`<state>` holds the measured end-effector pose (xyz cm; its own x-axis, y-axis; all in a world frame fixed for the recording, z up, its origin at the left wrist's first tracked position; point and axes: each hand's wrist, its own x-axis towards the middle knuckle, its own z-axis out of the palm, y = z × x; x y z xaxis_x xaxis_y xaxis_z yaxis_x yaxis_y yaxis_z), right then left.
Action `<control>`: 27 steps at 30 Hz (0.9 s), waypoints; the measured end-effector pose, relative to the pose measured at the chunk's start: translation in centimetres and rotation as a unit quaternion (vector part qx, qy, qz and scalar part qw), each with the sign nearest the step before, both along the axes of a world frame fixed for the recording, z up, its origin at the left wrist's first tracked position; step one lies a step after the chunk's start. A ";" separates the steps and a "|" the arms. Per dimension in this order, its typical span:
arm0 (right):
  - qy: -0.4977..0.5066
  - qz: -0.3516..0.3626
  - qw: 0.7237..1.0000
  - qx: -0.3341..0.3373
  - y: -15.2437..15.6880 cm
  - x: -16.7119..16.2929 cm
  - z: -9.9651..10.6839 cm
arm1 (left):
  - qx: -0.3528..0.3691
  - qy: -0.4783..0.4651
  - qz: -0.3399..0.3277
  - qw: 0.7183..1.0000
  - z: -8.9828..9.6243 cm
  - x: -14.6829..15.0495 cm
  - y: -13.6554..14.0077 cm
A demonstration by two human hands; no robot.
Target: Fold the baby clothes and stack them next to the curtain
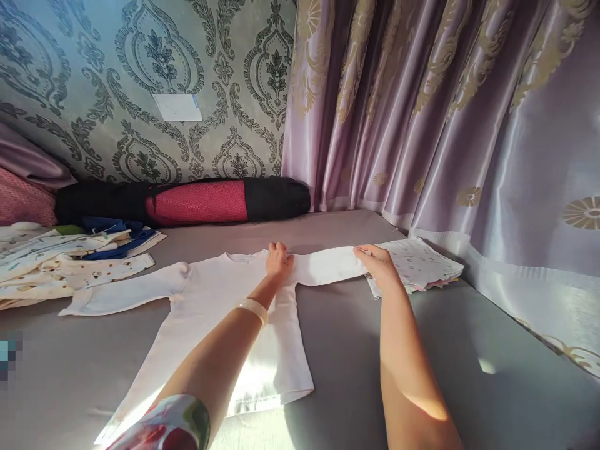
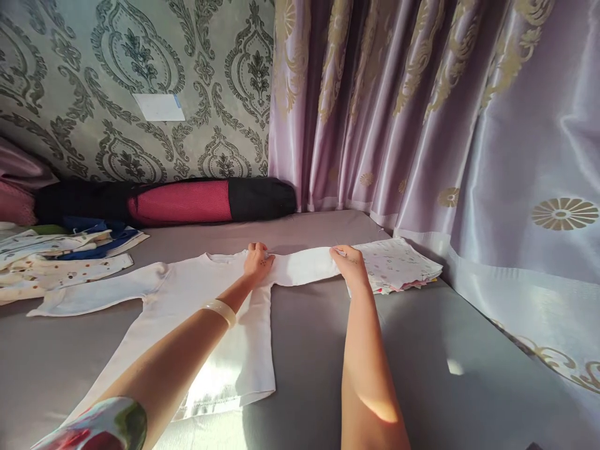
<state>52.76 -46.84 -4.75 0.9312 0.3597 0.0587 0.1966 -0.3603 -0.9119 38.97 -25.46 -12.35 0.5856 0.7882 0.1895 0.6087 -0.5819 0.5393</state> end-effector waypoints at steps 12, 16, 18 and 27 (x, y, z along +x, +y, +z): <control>0.105 0.008 0.991 0.085 2.6 -2.4 2.6 | 0.054 0.089 -0.292 0.951 0.0 -6.4 0.2; 0.135 0.091 0.973 0.160 4.7 -4.0 4.4 | 0.014 0.144 -0.307 0.941 0.7 -6.6 0.3; 0.156 0.124 0.962 0.187 5.7 -5.1 5.4 | 0.002 0.159 -0.305 0.939 1.2 -6.5 0.4; 0.228 0.221 0.933 0.169 11.1 -10.6 6.1 | 0.012 0.200 -0.303 0.932 3.3 -5.4 1.6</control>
<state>42.13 -35.73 1.34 0.6517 0.7478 -0.1272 -0.1786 -0.0117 -0.9839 33.62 -23.89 -9.09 0.9492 0.2883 -0.1264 0.3142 -0.8932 0.3218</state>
